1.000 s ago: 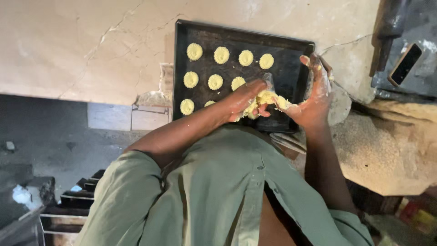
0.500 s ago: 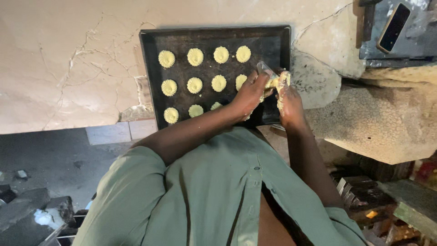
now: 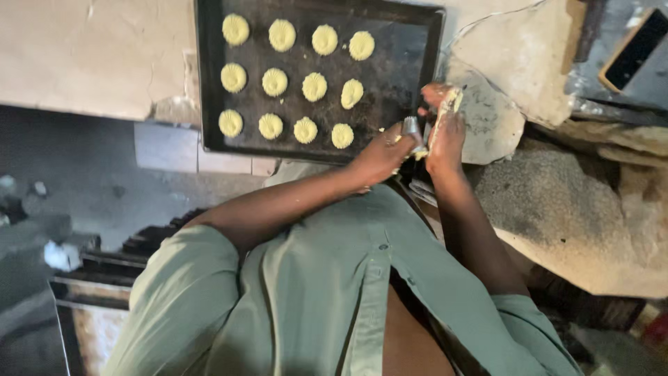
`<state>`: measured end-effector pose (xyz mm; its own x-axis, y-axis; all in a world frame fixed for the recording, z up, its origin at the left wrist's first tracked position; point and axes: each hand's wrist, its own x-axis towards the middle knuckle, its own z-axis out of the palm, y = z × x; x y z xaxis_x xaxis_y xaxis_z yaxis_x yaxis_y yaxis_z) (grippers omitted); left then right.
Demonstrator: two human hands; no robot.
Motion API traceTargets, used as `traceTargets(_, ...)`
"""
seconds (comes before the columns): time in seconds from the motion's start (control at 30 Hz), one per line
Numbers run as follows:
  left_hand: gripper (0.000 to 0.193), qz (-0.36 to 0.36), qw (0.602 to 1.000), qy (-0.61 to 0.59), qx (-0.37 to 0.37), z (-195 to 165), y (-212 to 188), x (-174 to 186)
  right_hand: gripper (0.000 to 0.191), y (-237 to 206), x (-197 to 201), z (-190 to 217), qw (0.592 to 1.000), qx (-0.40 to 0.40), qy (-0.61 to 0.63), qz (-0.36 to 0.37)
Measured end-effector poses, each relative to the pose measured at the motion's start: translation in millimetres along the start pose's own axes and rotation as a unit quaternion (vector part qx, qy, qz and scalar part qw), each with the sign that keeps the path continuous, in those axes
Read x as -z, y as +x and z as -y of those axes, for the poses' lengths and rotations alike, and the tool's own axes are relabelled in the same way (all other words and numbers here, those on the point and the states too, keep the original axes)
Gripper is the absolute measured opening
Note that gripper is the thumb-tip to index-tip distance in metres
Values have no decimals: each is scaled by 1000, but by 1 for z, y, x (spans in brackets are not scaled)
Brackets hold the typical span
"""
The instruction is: The person holds a mass of dough and pinches off small portions, pressing each portion into a fluted metal mold and placing the shaped dough pieces onto a baking tray. When a tray is filled, the person sets it on a stack of finished trays and continues filling another tray.
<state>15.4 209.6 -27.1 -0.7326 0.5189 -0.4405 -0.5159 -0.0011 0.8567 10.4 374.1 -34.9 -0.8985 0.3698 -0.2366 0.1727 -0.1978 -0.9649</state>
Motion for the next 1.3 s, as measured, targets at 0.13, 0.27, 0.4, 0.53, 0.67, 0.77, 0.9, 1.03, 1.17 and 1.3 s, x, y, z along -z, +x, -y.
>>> traceTargets(0.13,35,19,989,-147,29,16,-22,54,41,4,4,-15,965,44,-255,-32)
traceTargets(0.27,51,-98,961,-256,35,18,-71,115,56,10,-17,-32,896,276,-332,106)
traceTargets(0.4,54,-215,930,-297,31,3,-96,145,81,9,-52,-28,828,252,-456,208)
traceTargets(0.53,55,-212,922,-323,-13,-17,-90,168,87,10,-80,-2,723,234,-617,204)
traceTargets(0.67,48,-139,913,-384,-13,-35,-67,193,84,18,-102,11,681,239,-667,185)
traceTargets(0.77,39,-105,939,-327,-25,-46,-52,207,79,33,-124,-5,711,236,-625,219)
traceTargets(0.9,48,-70,953,-292,30,-49,-20,229,30,56,-153,-21,675,228,-625,318)
traceTargets(1.03,57,-25,948,-308,69,-33,10,241,33,61,-156,18,803,175,-530,207)
traceTargets(1.17,49,41,918,-370,133,-11,38,215,42,43,-145,59,900,45,-358,244)
traceTargets(1.3,43,32,891,-376,252,21,45,154,34,39,-158,51,781,105,-545,286)
